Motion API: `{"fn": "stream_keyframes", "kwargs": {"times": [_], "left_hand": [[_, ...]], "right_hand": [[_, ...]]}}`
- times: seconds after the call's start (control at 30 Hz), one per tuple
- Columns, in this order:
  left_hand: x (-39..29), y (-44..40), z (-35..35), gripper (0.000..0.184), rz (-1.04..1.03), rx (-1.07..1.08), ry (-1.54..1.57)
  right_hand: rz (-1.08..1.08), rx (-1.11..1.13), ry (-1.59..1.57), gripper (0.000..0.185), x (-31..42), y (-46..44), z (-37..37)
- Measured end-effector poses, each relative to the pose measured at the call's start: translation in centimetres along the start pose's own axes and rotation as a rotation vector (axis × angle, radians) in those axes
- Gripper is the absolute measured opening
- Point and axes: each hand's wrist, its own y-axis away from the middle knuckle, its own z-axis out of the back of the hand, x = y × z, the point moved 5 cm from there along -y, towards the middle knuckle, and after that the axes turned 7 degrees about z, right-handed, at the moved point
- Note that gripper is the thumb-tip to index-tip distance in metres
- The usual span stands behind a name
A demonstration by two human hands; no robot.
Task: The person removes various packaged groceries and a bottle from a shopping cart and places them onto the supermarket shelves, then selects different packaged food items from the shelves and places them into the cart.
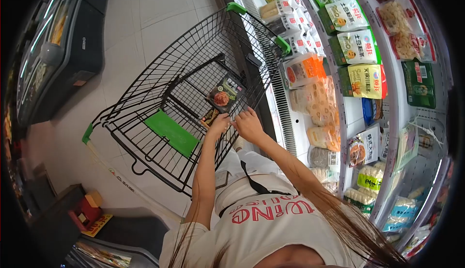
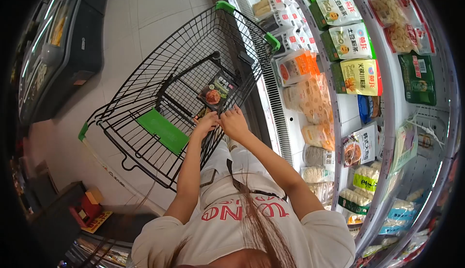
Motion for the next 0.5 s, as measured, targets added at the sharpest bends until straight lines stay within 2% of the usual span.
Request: {"fn": "stream_keyframes", "kwargs": {"times": [0.07, 0.13, 0.17, 0.2, 0.23, 0.27, 0.3, 0.33, 0.37, 0.47, 0.5], "left_hand": [[1.0, 1.9, -0.6, 0.047, -0.281, -0.171, -0.104], [-1.8, 9.7, -2.1, 0.043, -0.366, -0.458, -0.488], [-3.4, 12.8, -3.2, 0.038, -0.443, -0.478, -0.574], [-4.9, 15.9, -4.7, 0.03, -0.595, -0.333, -0.393], [-5.8, 17.7, -6.9, 0.03, -0.759, -0.089, -0.228], [-8.9, 23.7, -9.4, 0.032, -0.698, 0.096, -0.215], [-10.7, 27.9, -11.9, 0.039, -0.861, 0.273, -0.262], [-11.5, 33.5, -16.2, 0.052, -1.001, 0.507, -0.457], [-10.8, 34.2, -18.7, 0.059, -1.046, 0.706, -0.509], [-10.7, 37.4, -22.9, 0.055, -0.85, 1.052, -0.72], [-10.2, 36.8, -23.4, 0.052, -0.893, 1.001, -0.695]], "right_hand": [[0.231, -0.166, -0.055, 0.024, 1.4, 1.8, 1.5], [0.325, -0.086, -0.182, 0.036, 1.3, 2.0, 1.8], [0.38, -0.087, -0.183, 0.041, 1.1, 2.0, 1.6], [0.452, -0.05, -0.141, 0.043, 0.7, 2.2, 1.1], [0.582, -0.052, -0.139, 0.04, 0.2, 2.6, 0.9], [0.582, -0.113, -0.201, 0.03, -0.6, 2.4, 0.1], [0.655, -0.042, -0.119, 0.023, 0.3, 2.0, 1.6], [0.667, -0.041, -0.145, 0.024, 0.4, 1.9, 2.0], [0.665, -0.041, -0.129, 0.026, 0.2, 2.2, 1.7], [0.668, -0.035, -0.093, 0.026, 0.5, 1.7, 2.2], [0.645, -0.028, -0.082, 0.025, 0.3, 2.1, 2.6]]}}
